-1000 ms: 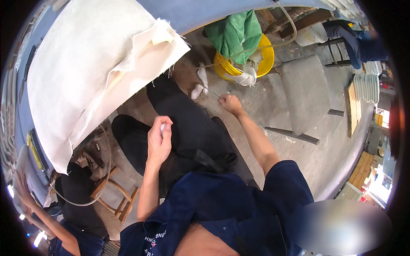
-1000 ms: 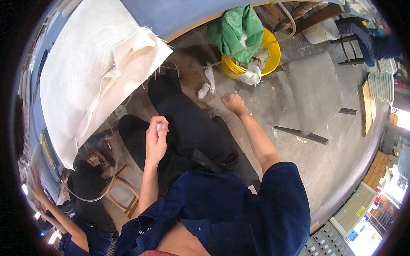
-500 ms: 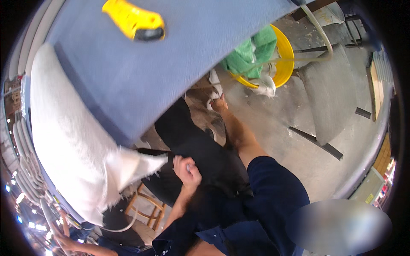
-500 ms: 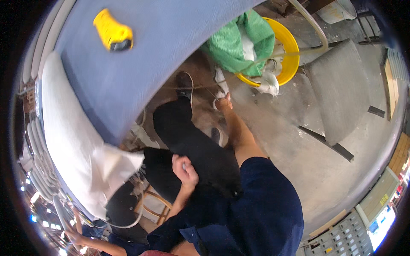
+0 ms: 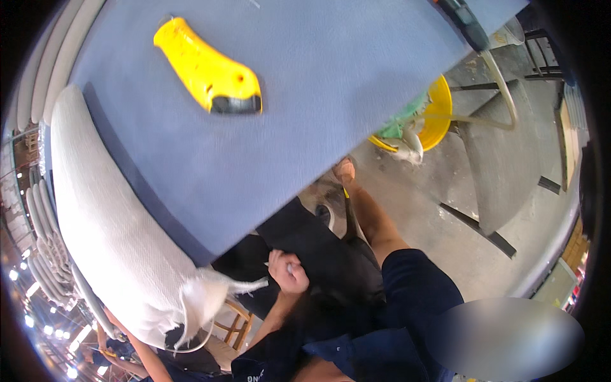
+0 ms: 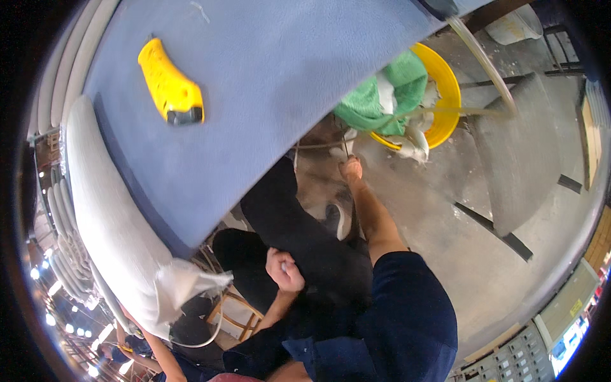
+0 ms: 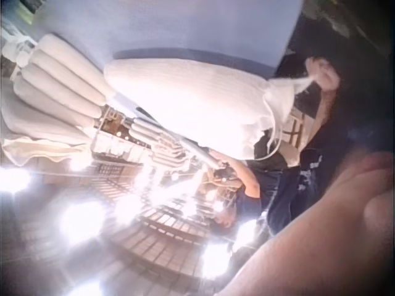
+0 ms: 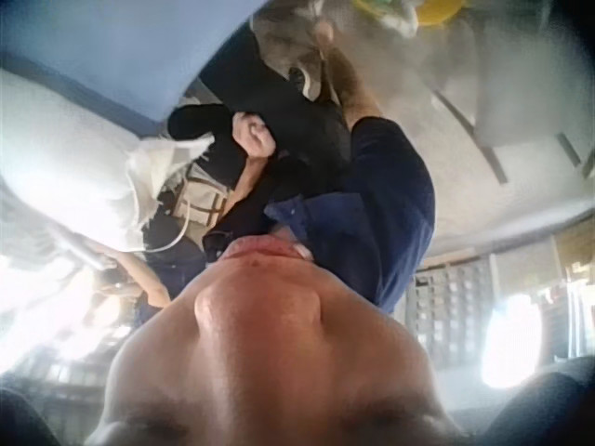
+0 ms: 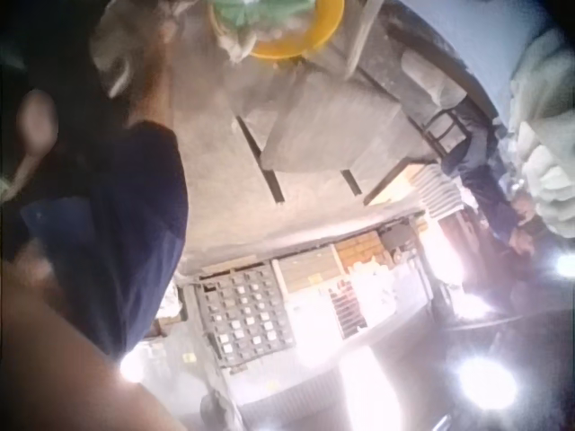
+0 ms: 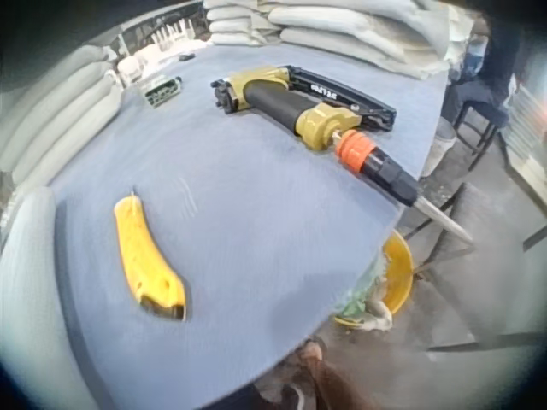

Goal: The person stuffs white fabric covers with cotton-like material, folds and smooths the edges, and uses a staple gun to secure the fabric. The person also uses a screwdriver to adjust the fabric and a utility knife to trim excess material.

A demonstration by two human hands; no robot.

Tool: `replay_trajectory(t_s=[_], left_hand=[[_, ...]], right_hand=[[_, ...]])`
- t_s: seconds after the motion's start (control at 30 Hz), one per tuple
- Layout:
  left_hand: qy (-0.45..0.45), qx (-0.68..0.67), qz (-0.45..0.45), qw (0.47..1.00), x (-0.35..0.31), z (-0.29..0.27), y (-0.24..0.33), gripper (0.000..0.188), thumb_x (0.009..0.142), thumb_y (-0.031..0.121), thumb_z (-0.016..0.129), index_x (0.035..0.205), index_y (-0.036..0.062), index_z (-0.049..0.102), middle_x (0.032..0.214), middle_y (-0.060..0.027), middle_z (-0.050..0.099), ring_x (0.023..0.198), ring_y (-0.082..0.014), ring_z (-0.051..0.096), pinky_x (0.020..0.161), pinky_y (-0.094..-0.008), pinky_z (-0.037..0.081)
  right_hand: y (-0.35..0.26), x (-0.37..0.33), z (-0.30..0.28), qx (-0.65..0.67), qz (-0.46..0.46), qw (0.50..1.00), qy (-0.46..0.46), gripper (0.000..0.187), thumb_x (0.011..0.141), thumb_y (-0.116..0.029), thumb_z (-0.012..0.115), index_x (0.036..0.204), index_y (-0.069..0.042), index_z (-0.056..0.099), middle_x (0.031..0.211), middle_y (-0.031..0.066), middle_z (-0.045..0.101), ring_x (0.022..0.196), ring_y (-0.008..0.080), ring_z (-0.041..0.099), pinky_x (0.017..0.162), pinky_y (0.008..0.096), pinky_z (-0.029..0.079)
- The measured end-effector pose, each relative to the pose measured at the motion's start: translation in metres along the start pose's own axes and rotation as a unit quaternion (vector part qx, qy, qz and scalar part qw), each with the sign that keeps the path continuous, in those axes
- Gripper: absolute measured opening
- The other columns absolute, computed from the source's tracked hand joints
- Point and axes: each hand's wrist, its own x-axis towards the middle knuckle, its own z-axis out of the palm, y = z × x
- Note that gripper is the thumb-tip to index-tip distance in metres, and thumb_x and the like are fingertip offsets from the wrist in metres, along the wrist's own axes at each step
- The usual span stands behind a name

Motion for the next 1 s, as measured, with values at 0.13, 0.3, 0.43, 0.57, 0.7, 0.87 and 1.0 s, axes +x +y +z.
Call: replay_trajectory(t_s=[0.13,0.3,0.43,0.57,0.7,0.87,1.0], left_hand=[[-0.017,-0.007,-0.029,0.999,0.001,-0.004,0.003,0.005,0.086,0.007,0.057,0.083,0.0043,0.058,0.078,-0.0136,0.059,0.068,-0.0341,0.055,0.066,-0.0459,0.046],[-0.099,-0.128,-0.145,0.976,0.023,-0.042,0.027,0.017,0.107,0.007,0.052,0.107,-0.0009,0.067,0.088,-0.0096,0.067,0.078,-0.0192,0.063,0.072,-0.0326,0.051],[-0.113,-0.133,-0.068,0.982,0.041,-0.061,0.039,0.020,0.106,0.006,0.056,0.121,0.0013,0.069,0.092,-0.0093,0.066,0.080,-0.0190,0.063,0.076,-0.0326,0.052],[-0.255,-0.156,-0.101,0.949,0.060,-0.077,0.065,0.052,0.097,0.023,0.071,0.146,0.0117,0.058,0.103,-0.0139,0.069,0.093,-0.0269,0.069,0.085,-0.0366,0.054],[-0.252,-0.214,0.095,0.939,0.052,-0.065,0.064,0.040,0.102,0.031,0.071,0.131,0.0050,0.065,0.097,-0.0148,0.065,0.086,-0.0300,0.066,0.078,-0.0403,0.052],[-0.285,-0.276,-0.033,0.917,0.027,-0.090,0.057,0.033,0.110,0.028,0.062,0.100,-0.0032,0.065,0.086,-0.0141,0.060,0.077,-0.0227,0.057,0.071,-0.0368,0.048],[-0.259,-0.294,-0.085,0.916,0.017,-0.101,0.045,0.030,0.111,0.025,0.060,0.100,-0.0029,0.062,0.076,-0.0090,0.056,0.070,-0.0174,0.050,0.068,-0.0348,0.046]], right_hand=[[0.011,-0.085,-0.091,0.014,-0.035,0.995,0.089,0.047,0.092,-0.029,0.075,0.126,0.000,0.064,0.116,0.0256,0.074,0.112,0.0442,0.071,0.098,0.0512,0.056],[0.051,-0.179,-0.204,0.134,-0.125,0.983,-0.007,0.036,0.098,-0.022,0.071,0.125,0.000,0.062,0.098,0.0117,0.073,0.084,0.0267,0.070,0.074,0.0405,0.054],[-0.008,-0.320,-0.309,0.381,-0.077,0.915,-0.112,0.030,0.099,-0.017,0.068,0.125,-0.002,0.062,0.088,0.0082,0.066,0.065,0.0163,0.057,0.056,0.0321,0.044],[-0.040,-0.398,-0.342,0.657,-0.150,0.704,-0.224,0.029,0.097,-0.010,0.066,0.124,-0.001,0.061,0.087,0.0097,0.062,0.062,0.0163,0.053,0.053,0.0296,0.041],[-0.070,-0.426,-0.349,0.627,-0.226,0.688,-0.285,0.029,0.095,-0.019,0.068,0.118,-0.004,0.058,0.084,0.0082,0.058,0.059,0.0153,0.048,0.049,0.0308,0.037],[-0.097,-0.447,-0.340,0.449,-0.323,0.832,-0.040,0.028,0.096,-0.011,0.070,0.122,-0.003,0.063,0.104,0.0052,0.065,0.084,0.0162,0.062,0.071,0.0291,0.050],[-0.139,-0.482,-0.329,0.255,-0.393,0.881,0.070,0.038,0.095,-0.003,0.073,0.133,-0.005,0.068,0.110,0.0008,0.068,0.102,0.0101,0.064,0.091,0.0254,0.050]])
